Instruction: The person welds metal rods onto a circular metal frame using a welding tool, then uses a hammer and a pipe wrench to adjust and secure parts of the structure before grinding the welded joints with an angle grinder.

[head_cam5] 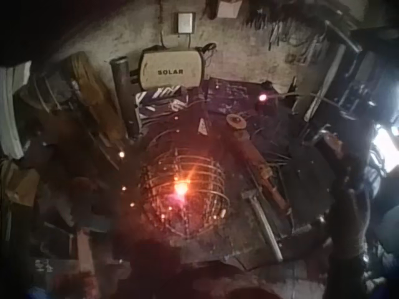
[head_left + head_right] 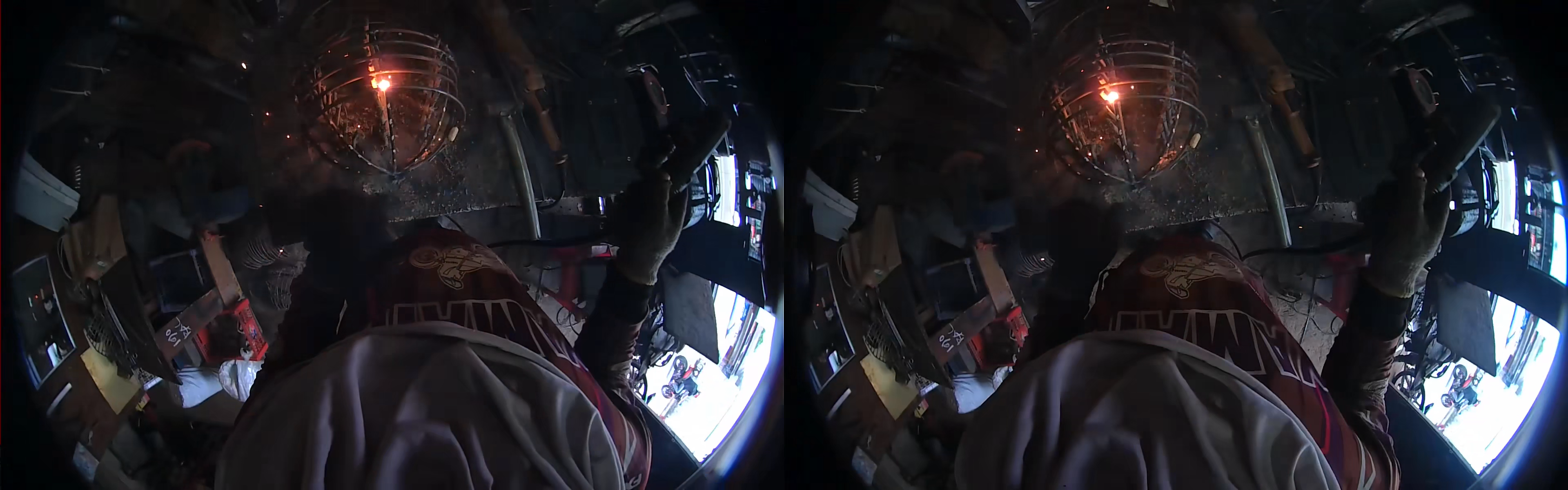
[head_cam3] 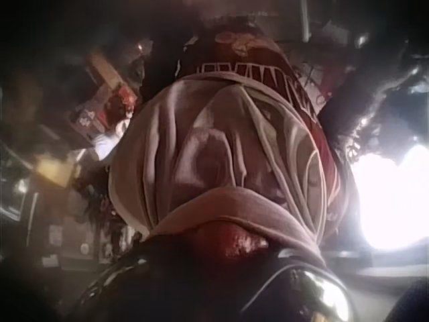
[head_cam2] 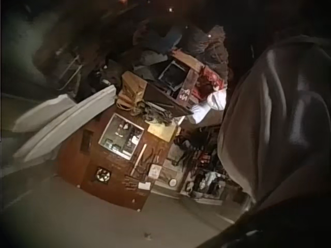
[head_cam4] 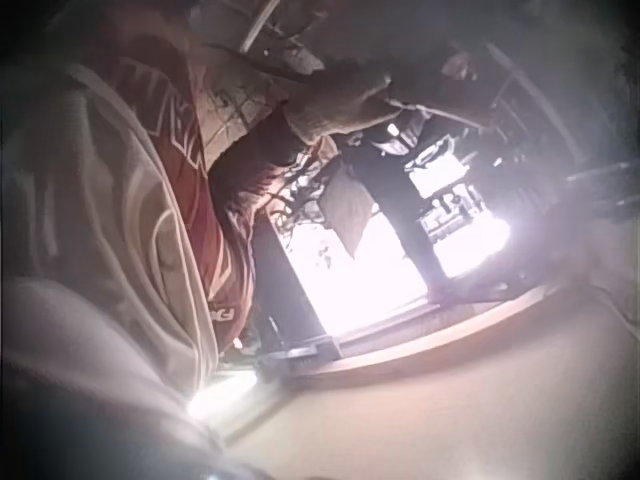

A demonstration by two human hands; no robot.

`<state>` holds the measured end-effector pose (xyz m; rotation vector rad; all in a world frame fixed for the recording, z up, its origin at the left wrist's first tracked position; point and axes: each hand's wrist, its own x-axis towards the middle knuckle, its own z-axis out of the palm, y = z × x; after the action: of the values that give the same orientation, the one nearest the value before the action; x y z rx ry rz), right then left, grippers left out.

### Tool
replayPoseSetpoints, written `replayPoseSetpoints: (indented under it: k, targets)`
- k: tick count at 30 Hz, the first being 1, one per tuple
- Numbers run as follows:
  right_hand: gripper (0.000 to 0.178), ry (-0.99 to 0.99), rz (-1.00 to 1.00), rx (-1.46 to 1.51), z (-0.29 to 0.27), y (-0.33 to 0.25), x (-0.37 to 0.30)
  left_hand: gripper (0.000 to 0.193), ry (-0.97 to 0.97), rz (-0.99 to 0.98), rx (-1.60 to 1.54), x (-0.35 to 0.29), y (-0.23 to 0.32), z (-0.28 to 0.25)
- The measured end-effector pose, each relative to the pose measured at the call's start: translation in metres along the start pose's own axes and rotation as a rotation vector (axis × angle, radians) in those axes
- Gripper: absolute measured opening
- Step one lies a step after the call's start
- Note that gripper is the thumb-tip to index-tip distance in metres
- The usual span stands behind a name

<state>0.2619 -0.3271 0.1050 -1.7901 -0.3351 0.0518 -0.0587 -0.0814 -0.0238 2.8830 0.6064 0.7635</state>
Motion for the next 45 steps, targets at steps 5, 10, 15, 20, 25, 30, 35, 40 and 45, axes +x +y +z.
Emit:
replayPoseSetpoints:
  k: [5, 10, 15, 20, 25, 30, 35, 40, 45]
  targets:
    - [0.030, 0.152, -0.644, -0.940, -0.049, -0.011, -0.012, 0.033, 0.054, -0.076, -0.305, -0.007, -0.012, 0.023]
    - [0.023, 0.324, -0.505, -0.981, -0.108, -0.021, -0.004, 0.032, 0.041, -0.013, -0.215, -0.020, -0.019, 0.036]
    - [0.016, 0.437, -0.484, -1.299, -0.198, -0.006, -0.014, 0.037, -0.079, -0.006, -0.234, -0.014, -0.015, 0.028]
    - [0.020, 0.532, -0.440, -0.420, -0.243, 0.059, -0.019, 0.037, -0.029, 0.013, -0.162, -0.016, -0.014, 0.029]
    - [0.024, 0.432, -0.052, 0.610, -0.270, 0.137, 0.018, 0.036, -0.099, -0.146, -0.257, -0.009, -0.004, 0.026]
    - [0.031, 0.514, -0.316, -0.263, -0.246, 0.175, 0.061, 0.037, -0.135, -0.105, -0.074, -0.008, -0.008, 0.028]
    - [0.035, 0.380, -0.114, 0.270, -0.252, 0.175, 0.081, 0.036, -0.071, 0.152, 0.301, -0.006, 0.002, 0.019]
    - [0.034, 0.321, -0.155, 0.380, -0.266, 0.234, 0.118, 0.037, -0.218, -0.337, 0.143, -0.019, -0.013, 0.028]
    - [0.033, 0.379, -0.366, 0.322, -0.265, 0.295, 0.152, 0.044, -0.192, -0.322, 0.229, -0.020, -0.013, 0.036]
